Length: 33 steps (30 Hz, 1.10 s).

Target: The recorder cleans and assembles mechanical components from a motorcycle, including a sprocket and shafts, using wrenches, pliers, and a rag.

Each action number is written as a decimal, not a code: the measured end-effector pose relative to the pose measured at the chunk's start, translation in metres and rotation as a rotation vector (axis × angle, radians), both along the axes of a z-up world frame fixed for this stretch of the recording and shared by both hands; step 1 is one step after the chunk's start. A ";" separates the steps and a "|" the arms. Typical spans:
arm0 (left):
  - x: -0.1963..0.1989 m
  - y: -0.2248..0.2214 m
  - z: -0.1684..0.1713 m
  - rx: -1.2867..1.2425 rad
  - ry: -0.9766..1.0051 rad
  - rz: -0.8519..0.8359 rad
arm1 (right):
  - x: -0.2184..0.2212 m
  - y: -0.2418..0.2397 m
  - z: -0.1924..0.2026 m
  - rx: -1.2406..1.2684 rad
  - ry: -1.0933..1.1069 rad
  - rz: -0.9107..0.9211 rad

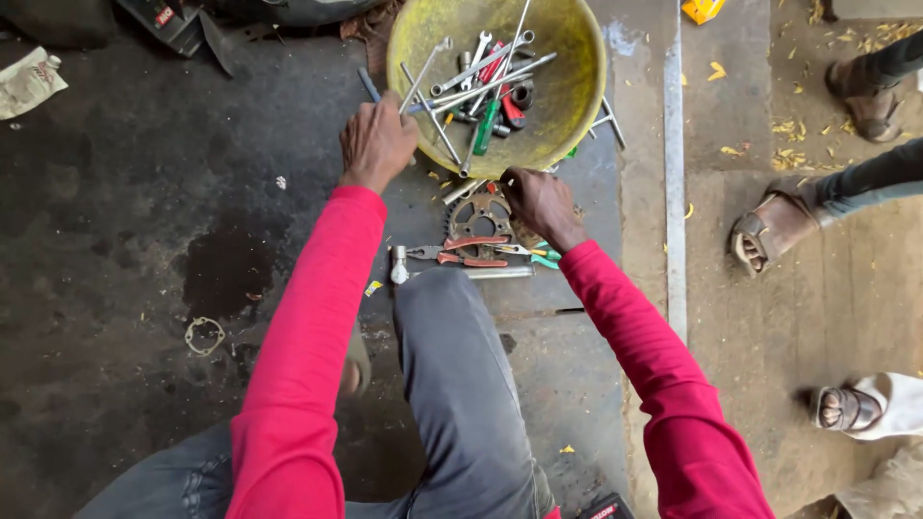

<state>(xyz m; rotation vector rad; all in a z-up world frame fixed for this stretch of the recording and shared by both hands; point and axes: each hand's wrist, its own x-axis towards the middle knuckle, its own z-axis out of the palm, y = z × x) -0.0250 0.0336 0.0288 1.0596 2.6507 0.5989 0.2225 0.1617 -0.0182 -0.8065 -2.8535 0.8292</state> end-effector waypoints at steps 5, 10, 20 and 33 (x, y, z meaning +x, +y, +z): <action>-0.032 0.012 -0.023 -0.029 0.050 -0.084 | -0.010 -0.001 -0.003 -0.056 -0.028 -0.115; -0.060 0.048 -0.066 0.008 0.187 -0.208 | -0.005 -0.003 -0.009 -0.118 -0.023 -0.290; -0.075 0.150 -0.164 -0.069 0.179 -0.239 | 0.036 -0.005 -0.018 -0.164 -0.043 -0.561; -0.071 0.174 -0.223 -0.272 0.058 -0.187 | 0.071 -0.012 -0.038 -0.106 0.034 -0.659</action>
